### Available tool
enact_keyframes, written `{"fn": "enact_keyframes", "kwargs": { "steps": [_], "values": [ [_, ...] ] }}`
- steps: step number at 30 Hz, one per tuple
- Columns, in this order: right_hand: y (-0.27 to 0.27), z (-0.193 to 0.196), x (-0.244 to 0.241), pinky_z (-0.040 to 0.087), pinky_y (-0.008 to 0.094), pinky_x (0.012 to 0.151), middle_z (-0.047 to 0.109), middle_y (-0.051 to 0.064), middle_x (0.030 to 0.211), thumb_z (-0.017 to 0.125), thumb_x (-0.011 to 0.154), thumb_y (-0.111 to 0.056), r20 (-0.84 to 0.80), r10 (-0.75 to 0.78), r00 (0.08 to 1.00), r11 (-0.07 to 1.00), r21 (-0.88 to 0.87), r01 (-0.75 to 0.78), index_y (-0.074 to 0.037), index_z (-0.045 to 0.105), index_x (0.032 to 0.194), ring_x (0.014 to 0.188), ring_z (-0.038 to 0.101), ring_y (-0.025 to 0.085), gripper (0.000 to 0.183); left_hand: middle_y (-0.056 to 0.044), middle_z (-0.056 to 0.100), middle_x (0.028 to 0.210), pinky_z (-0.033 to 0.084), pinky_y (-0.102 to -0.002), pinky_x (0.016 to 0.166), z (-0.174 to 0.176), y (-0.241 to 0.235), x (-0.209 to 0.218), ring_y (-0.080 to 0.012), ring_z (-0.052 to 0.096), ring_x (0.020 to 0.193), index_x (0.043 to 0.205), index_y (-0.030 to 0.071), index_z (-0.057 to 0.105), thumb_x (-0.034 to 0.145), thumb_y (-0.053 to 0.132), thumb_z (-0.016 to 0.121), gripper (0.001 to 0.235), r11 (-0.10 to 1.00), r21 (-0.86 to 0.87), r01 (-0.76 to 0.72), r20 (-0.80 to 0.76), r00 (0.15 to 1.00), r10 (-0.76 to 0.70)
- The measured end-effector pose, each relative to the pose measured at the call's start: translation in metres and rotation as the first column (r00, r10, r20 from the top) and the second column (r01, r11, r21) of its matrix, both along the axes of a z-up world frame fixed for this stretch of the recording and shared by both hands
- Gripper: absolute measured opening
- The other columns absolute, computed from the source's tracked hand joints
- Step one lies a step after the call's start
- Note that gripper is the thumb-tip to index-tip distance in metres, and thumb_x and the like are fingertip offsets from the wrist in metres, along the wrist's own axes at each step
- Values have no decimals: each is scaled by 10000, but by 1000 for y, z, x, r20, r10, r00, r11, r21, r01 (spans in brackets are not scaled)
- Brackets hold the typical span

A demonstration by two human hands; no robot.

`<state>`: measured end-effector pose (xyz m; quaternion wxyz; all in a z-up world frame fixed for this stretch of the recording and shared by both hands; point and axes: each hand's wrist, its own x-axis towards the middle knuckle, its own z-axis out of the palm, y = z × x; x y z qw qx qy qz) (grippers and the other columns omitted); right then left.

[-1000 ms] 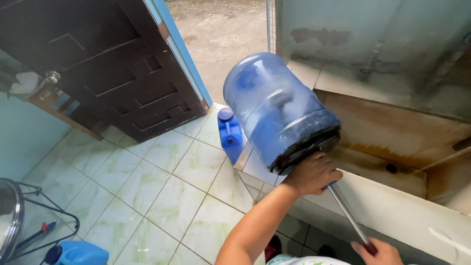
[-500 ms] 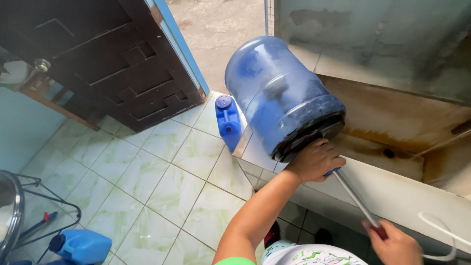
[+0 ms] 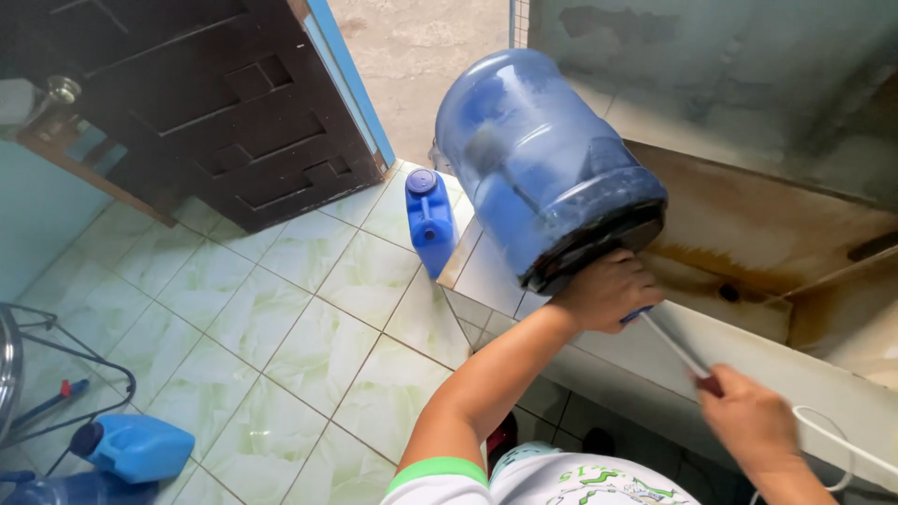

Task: Cleaning a large water jug with a brush and sponge.

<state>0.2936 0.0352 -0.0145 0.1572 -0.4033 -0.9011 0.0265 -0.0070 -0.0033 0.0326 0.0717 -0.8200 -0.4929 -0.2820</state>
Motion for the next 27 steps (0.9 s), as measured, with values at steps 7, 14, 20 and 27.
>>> {"fn": "enact_keyframes", "kwargs": {
  "steps": [7, 14, 20, 27],
  "values": [
    [-14, -31, -4, 541, 397, 624, 712, 140, 651, 773, 808, -461, -97, -242, 965, 840, -520, 159, -23, 713, 788, 559, 635, 298, 443, -19, 622, 1049, 408, -400, 1077, -25, 2, 7, -231, 616, 1145, 1023, 210, 597, 723, 229, 797, 361, 971, 153, -181, 9, 983, 182],
    [-16, 2, -27, 525, 404, 616, 639, 158, 635, 759, 864, -490, -30, -199, 980, 928, -328, 179, -8, 660, 751, 588, 553, 296, 505, -70, 646, 1046, 412, -441, 978, 33, 8, -11, -282, 622, 1053, 1112, 171, 609, 613, 236, 824, 547, 979, -46, -198, -129, 973, 191],
    [13, -63, -5, 342, 397, 427, 514, 111, 527, 761, 914, -445, -37, -403, 915, 129, -992, 16, -41, 627, 701, 420, 442, 210, 476, -36, 665, 995, 434, -421, 1030, 7, 16, -17, -262, 615, 1142, 979, 164, 631, 606, 131, 811, 416, 972, -165, -169, -148, 978, 145],
    [-2, 28, -43, 353, 338, 468, 515, 12, 537, 679, 920, -485, 9, -117, 993, 984, -138, 117, -107, 593, 685, 460, 462, 181, 453, -23, 648, 976, 436, -418, 998, 9, 13, -18, -250, 613, 1134, 968, 157, 621, 631, 157, 819, 391, 993, -104, -54, -19, 998, 53]
  ]
}}
